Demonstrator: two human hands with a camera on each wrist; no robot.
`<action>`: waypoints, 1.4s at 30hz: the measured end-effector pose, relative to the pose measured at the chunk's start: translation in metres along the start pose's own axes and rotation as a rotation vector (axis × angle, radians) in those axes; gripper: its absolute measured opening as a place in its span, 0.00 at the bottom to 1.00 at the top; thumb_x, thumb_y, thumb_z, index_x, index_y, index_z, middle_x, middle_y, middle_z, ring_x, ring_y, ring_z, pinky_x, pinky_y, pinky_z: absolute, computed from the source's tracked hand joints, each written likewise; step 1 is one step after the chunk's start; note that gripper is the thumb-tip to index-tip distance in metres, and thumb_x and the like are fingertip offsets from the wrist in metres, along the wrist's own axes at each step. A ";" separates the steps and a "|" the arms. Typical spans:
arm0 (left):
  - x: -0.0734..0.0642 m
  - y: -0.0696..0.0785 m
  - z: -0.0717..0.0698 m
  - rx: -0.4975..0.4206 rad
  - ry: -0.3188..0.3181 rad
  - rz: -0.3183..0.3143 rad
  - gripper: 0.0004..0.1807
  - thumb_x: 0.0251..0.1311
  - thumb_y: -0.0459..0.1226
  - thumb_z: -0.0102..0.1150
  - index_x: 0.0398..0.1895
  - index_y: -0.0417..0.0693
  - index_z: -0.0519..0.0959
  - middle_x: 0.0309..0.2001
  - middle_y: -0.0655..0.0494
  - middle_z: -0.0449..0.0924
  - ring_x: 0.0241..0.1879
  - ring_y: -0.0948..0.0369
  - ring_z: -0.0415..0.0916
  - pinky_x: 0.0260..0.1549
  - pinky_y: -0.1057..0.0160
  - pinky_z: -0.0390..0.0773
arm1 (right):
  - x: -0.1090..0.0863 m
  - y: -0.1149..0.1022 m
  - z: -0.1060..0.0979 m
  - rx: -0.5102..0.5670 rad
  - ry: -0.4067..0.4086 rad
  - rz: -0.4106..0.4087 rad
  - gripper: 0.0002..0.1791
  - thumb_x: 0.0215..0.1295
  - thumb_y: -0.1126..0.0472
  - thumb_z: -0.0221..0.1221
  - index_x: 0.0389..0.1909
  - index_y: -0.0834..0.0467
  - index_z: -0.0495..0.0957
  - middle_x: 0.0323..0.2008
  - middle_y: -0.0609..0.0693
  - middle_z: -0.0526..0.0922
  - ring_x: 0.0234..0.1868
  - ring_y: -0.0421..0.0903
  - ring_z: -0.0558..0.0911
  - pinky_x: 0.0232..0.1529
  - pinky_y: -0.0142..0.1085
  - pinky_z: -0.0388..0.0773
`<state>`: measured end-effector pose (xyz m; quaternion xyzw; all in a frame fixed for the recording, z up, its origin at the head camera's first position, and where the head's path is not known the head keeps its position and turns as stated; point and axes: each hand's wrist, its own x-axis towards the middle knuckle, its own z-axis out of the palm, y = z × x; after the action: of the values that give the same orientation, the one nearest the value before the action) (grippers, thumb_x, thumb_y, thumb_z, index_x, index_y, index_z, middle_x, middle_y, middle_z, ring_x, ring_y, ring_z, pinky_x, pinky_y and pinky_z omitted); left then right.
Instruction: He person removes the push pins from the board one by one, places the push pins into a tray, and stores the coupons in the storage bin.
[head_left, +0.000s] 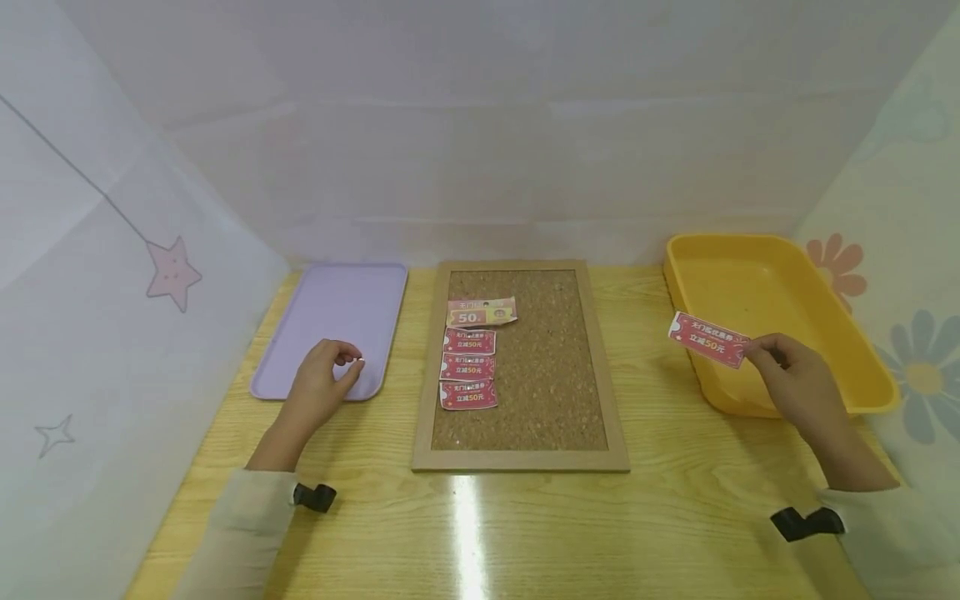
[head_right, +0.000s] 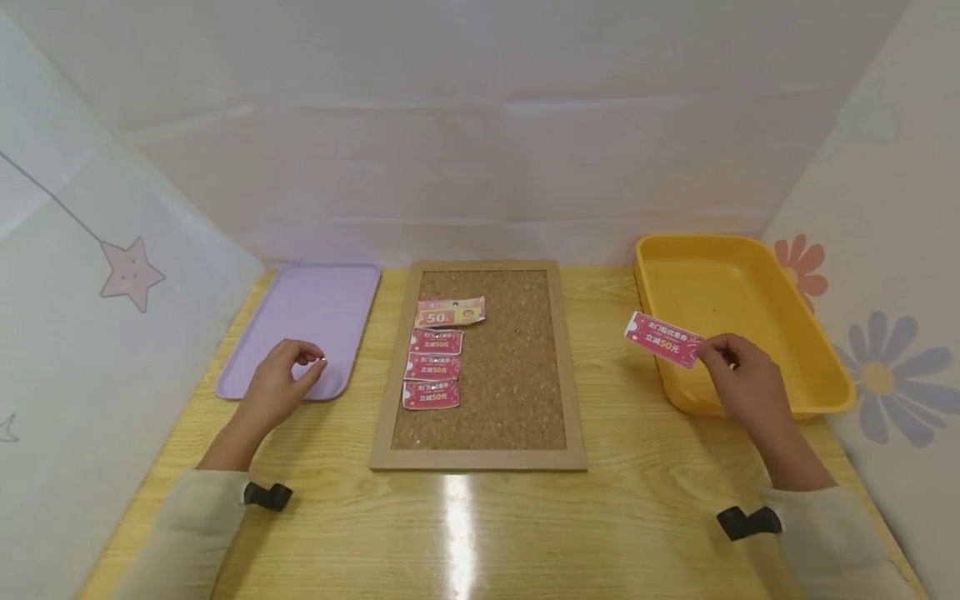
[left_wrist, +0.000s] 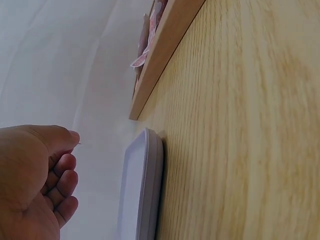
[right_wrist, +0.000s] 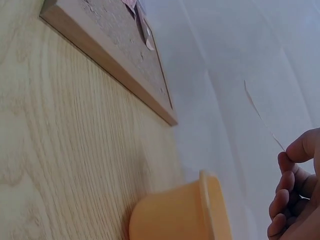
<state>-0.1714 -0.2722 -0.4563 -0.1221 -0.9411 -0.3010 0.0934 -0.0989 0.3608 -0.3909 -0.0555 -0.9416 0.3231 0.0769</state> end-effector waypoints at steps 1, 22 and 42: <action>0.000 -0.001 0.000 0.002 0.000 -0.001 0.08 0.65 0.36 0.59 0.42 0.40 0.75 0.39 0.42 0.73 0.41 0.46 0.70 0.42 0.51 0.69 | 0.000 0.002 -0.002 -0.001 -0.002 0.005 0.24 0.74 0.43 0.48 0.48 0.61 0.76 0.34 0.58 0.76 0.26 0.47 0.67 0.22 0.36 0.64; 0.002 -0.017 0.003 0.034 -0.058 -0.063 0.07 0.66 0.36 0.59 0.42 0.41 0.76 0.40 0.45 0.73 0.41 0.51 0.71 0.41 0.50 0.71 | 0.002 0.032 -0.017 -0.012 -0.055 0.145 0.30 0.74 0.41 0.45 0.53 0.65 0.72 0.50 0.61 0.73 0.35 0.50 0.67 0.24 0.35 0.69; 0.005 -0.028 0.010 0.051 -0.131 -0.109 0.08 0.66 0.36 0.58 0.42 0.39 0.77 0.40 0.44 0.74 0.42 0.49 0.72 0.42 0.49 0.72 | 0.005 0.049 -0.018 -0.095 0.009 0.140 0.29 0.73 0.43 0.47 0.51 0.68 0.73 0.47 0.67 0.75 0.39 0.55 0.72 0.27 0.38 0.68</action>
<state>-0.1847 -0.2874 -0.4783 -0.0878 -0.9578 -0.2731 0.0182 -0.0976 0.4110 -0.4069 -0.1262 -0.9493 0.2823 0.0558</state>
